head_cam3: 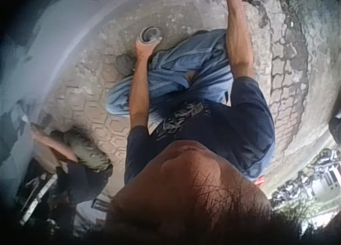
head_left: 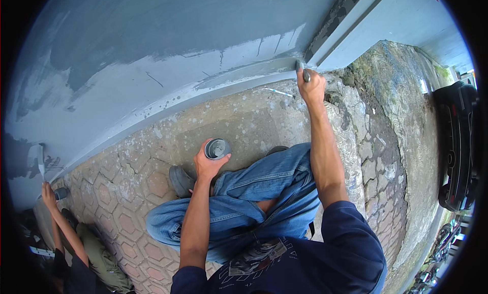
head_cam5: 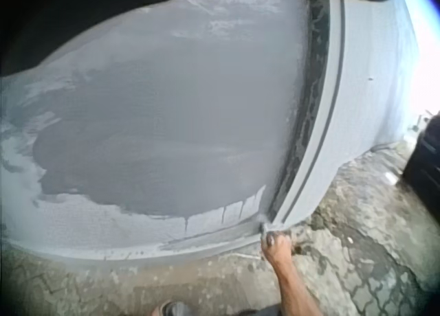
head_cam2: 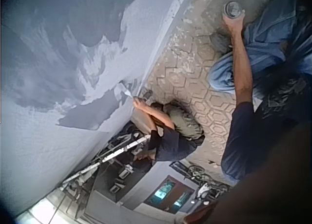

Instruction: The person paints the lower portion of a wall using a paintbrush, applying paint from a paint container.

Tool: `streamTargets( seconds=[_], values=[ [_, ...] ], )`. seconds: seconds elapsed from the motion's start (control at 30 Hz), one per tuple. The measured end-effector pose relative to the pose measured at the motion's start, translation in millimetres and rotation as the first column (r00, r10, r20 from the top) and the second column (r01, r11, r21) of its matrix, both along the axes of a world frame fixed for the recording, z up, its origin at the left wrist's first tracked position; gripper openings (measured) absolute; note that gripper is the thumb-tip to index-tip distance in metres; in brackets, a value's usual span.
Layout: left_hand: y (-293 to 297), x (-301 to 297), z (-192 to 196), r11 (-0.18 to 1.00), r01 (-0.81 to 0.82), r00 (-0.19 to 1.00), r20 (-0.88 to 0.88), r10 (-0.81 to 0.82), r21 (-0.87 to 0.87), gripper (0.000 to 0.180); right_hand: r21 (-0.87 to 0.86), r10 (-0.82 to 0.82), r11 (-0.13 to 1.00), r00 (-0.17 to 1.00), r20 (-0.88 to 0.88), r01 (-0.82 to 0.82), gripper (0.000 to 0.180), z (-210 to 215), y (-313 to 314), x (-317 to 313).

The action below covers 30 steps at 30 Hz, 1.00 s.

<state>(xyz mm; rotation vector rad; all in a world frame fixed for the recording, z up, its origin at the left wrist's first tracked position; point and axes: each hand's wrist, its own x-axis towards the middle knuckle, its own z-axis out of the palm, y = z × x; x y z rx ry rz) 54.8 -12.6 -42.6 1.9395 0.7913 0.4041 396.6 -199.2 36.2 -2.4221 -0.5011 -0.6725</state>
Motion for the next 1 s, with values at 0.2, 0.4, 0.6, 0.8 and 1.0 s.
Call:
streamTargets(
  seconds=[0.2, 0.4, 0.6, 0.8, 1.0],
  values=[
    [-2.1, 2.2, 7.8, 1.000, -0.010, 1.000, -0.017, 0.009, -0.026, 0.067, 0.302, -0.321, 0.901, 0.947, -0.016, 0.310, 0.030, -0.8, -33.8, 11.2],
    [-0.2, 1.4, 4.6, 1.000, -0.008, 1.000, -0.002, 0.008, -0.021, 0.067, 0.396, -0.497, 0.796, 0.868, -0.007, 0.458, 0.030, -10.5, -40.2, 18.8],
    [0.9, 3.2, 6.1, 1.000, -0.011, 1.000, -0.008, 0.011, -0.016, 0.067, 0.430, -0.457, 0.783, 0.885, -0.091, 0.449, 0.030, -13.3, -17.1, 11.5],
    [0.4, 2.3, 4.6, 1.000, -0.015, 1.000, -0.009, 0.015, -0.017, 0.067, 0.514, -0.092, 0.829, 0.959, -0.268, 0.223, 0.030, -23.4, 29.8, -8.2],
    [-5.8, 10.6, 6.8, 1.000, -0.004, 1.000, 0.004, 0.004, -0.020, 0.067, 0.474, -0.433, 0.718, 0.860, -0.270, 0.510, 0.039, -33.0, -17.0, 33.2]
  ],
)
